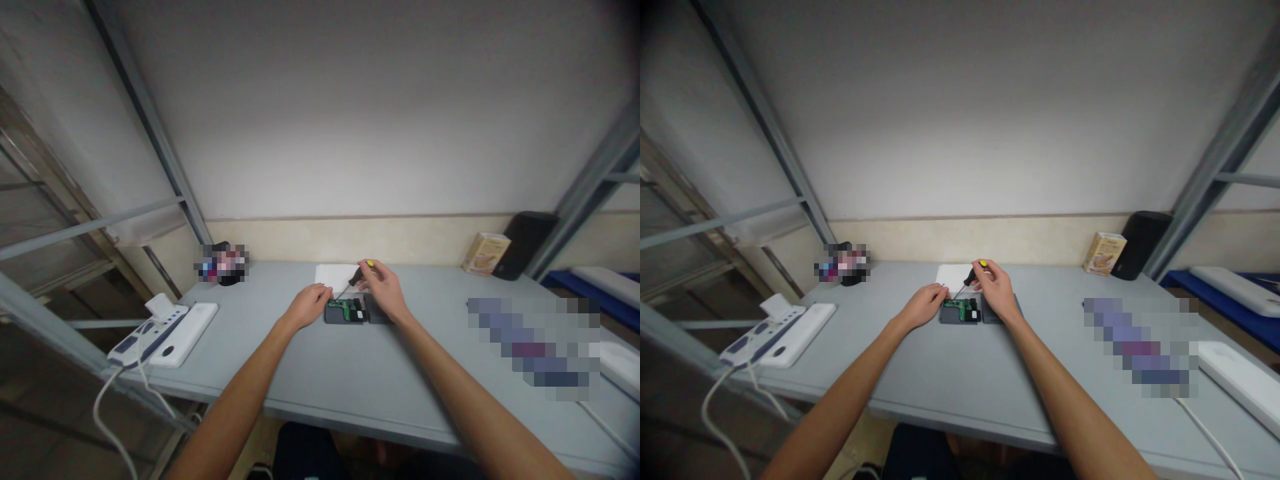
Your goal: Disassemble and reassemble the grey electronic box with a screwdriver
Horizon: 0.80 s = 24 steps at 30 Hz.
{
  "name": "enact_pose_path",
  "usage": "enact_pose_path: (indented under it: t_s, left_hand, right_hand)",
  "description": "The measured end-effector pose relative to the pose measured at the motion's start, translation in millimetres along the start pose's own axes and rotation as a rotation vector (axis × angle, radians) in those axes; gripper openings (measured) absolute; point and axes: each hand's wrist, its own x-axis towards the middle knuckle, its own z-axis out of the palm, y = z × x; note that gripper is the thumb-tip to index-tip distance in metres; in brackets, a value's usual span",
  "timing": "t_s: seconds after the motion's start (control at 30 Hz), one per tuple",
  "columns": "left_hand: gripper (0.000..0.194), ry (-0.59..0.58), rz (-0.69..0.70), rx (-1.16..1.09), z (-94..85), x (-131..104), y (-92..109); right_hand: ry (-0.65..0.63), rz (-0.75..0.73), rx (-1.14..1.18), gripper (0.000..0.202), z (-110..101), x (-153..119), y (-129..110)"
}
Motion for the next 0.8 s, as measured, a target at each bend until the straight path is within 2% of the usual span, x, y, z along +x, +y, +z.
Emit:
enact_pose_path:
  t_s: [0.8]
  left_hand:
    - [0.052,-0.009,0.049,0.012,-0.4,-0.4,-0.2]
  right_hand:
    - [-0.011,-0.011,-0.014,0.045,1.7,-1.4,0.1]
